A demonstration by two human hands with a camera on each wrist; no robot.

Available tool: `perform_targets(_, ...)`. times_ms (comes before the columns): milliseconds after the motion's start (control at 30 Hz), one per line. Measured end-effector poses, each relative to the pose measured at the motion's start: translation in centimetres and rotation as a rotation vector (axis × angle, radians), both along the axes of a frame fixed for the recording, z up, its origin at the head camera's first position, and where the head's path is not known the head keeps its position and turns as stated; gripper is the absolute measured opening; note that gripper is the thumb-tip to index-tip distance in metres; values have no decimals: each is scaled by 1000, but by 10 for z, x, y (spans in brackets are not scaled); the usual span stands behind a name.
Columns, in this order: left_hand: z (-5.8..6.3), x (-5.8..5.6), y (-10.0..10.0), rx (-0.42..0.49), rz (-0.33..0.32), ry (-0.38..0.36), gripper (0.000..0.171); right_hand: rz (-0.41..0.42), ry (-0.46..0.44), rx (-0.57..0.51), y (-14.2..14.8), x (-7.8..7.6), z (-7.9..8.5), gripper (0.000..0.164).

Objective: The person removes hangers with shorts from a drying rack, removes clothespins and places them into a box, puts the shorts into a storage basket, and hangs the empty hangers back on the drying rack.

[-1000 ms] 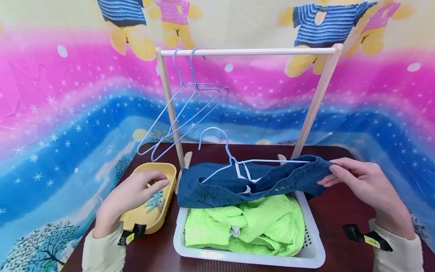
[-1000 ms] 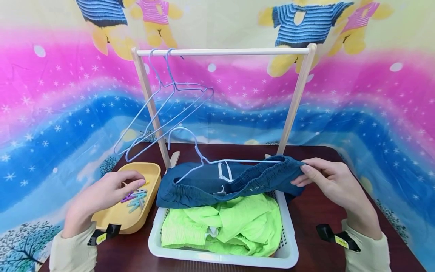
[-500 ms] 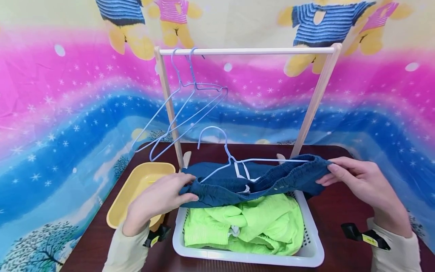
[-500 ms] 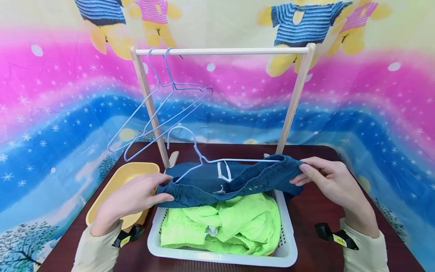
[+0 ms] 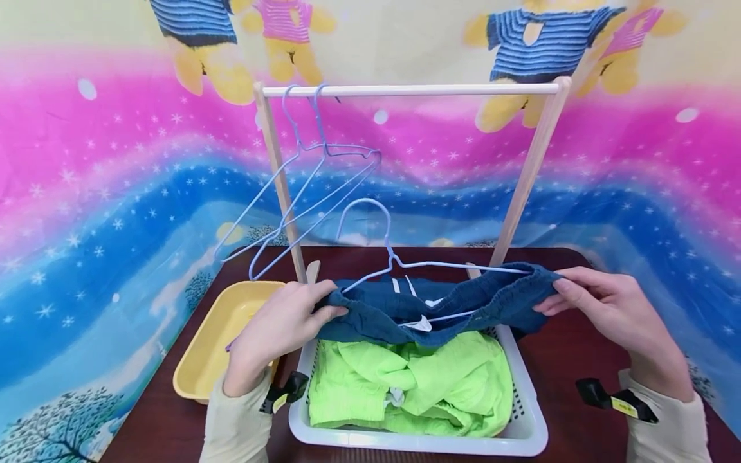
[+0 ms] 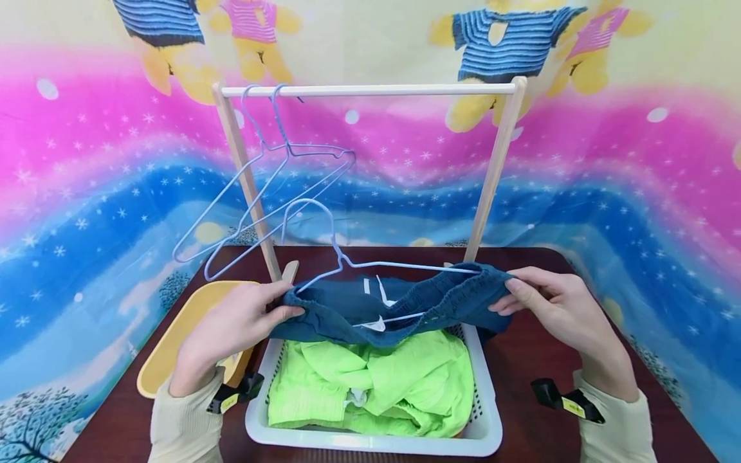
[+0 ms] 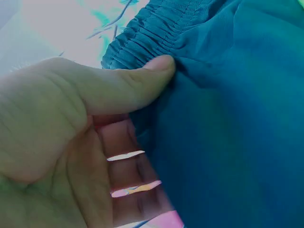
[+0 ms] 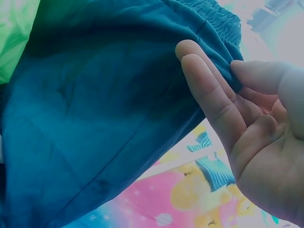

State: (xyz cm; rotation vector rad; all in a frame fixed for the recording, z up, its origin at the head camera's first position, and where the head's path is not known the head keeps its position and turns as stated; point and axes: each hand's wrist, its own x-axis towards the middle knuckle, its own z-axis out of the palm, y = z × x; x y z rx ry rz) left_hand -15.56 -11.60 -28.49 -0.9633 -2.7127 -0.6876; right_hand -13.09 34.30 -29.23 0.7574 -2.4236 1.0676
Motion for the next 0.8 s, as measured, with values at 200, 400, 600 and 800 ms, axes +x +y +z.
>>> perform_targets(200, 7, 1, 4, 168, -3, 99, 14, -14, 6, 0, 0, 0, 2, 28)
perform_targets(400, 6, 1, 13, 232, 11, 157, 5, -5, -13, 0, -3, 1, 3, 28)
perform_targets(600, 3, -3, 31, 294, -85, 202, 7, 71, -16, -1, -10, 0, 0, 30)
perform_targets(800, 2, -3, 41, 335, -129, 238, 6, 71, -14, 23, -17, -1, -2, 31)
